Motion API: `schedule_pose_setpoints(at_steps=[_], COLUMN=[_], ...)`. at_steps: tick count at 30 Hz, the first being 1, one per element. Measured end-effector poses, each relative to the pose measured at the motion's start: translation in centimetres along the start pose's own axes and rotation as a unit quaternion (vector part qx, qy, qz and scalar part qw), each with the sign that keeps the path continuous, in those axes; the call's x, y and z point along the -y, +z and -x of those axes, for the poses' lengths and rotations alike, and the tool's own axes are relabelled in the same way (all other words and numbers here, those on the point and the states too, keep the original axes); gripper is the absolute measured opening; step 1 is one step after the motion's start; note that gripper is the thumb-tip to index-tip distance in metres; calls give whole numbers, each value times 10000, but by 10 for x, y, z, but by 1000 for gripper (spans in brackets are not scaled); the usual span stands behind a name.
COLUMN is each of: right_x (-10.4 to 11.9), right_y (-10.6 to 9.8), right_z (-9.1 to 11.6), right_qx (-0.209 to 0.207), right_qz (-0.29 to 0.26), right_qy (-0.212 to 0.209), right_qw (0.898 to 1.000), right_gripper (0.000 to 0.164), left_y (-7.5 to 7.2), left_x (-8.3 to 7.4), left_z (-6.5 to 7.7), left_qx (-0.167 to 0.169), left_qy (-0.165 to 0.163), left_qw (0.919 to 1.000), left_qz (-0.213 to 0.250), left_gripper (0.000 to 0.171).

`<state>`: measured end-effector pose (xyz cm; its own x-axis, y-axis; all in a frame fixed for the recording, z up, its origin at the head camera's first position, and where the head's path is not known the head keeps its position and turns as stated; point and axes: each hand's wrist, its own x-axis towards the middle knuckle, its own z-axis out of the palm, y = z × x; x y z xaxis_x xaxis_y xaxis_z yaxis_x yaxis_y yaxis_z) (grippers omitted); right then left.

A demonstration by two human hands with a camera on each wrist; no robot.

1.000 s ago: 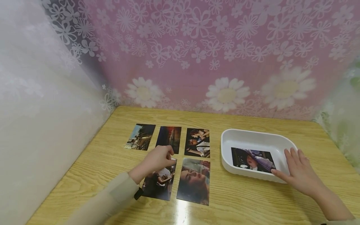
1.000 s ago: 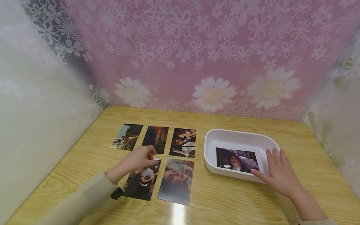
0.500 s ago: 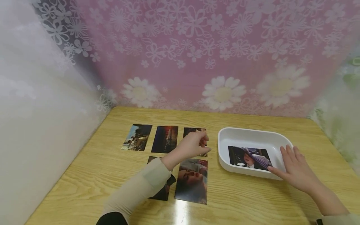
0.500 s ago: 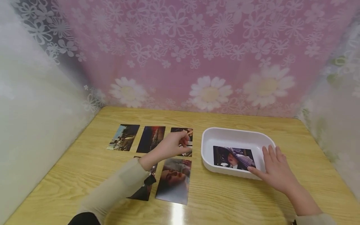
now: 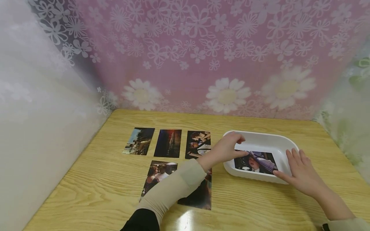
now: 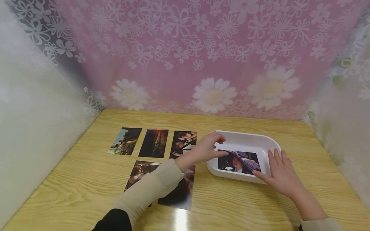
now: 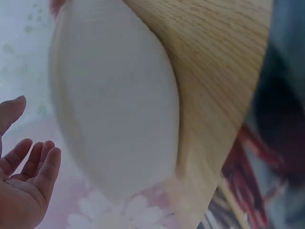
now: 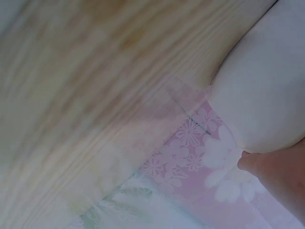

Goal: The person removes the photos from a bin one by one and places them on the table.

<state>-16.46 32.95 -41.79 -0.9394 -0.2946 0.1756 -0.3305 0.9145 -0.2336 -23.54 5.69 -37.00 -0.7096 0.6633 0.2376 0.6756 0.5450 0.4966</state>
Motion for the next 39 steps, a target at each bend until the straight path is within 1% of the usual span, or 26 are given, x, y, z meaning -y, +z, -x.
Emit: schedule_pose_setpoints(at_steps=[3,8,12,15,17,19,24,28,33,36,39], right_x=[0,-1,-1,-1,-1,-1,0,1,1,1,2], right_y=[0,0,0,-1,-1,-1,1,1,1,0,0], right_z=[0,0,1,1,1,0,0,0,1,1,1], right_qx=[28,11,-26,-74,-100,-110,-86,-81,-63,-44,-39], right_qz=[10,30,26,27,20,16,2,1,9,7,-2], right_qy=[16,44,31,-6,-25,-30,-24,-34,-18,-4,1], right_qw=[10000,10000,10000,10000,9999,9999,10000,10000,10000,10000,10000], right_gripper=[91,91,91,91,90,91,91,90,90,90,90], left_y=[11,27,38,45,48,50,55,57,58,59,60], left_x=[0,2,3,3,3,3,2,2,1,2,2], left_z=[-10,-25,-34,-38,-39,-39,-38,-37,-38,-38,-39], left_qx=[118,405,706,1050,1310,1582,2153,2381,2603,2658,2651], left_qy=[-41,-309,-283,-221,-247,-356,-824,-1020,-1066,-1071,-1036], left_qw=[9999,9982,9938,9851,9772,9676,9425,9290,9192,9182,9201], left_qz=[-115,-323,-816,-1343,-1653,-1935,-2421,-2642,-2756,-2735,-2690], left_gripper=[44,54,67,80,89,94,94,92,87,82,79])
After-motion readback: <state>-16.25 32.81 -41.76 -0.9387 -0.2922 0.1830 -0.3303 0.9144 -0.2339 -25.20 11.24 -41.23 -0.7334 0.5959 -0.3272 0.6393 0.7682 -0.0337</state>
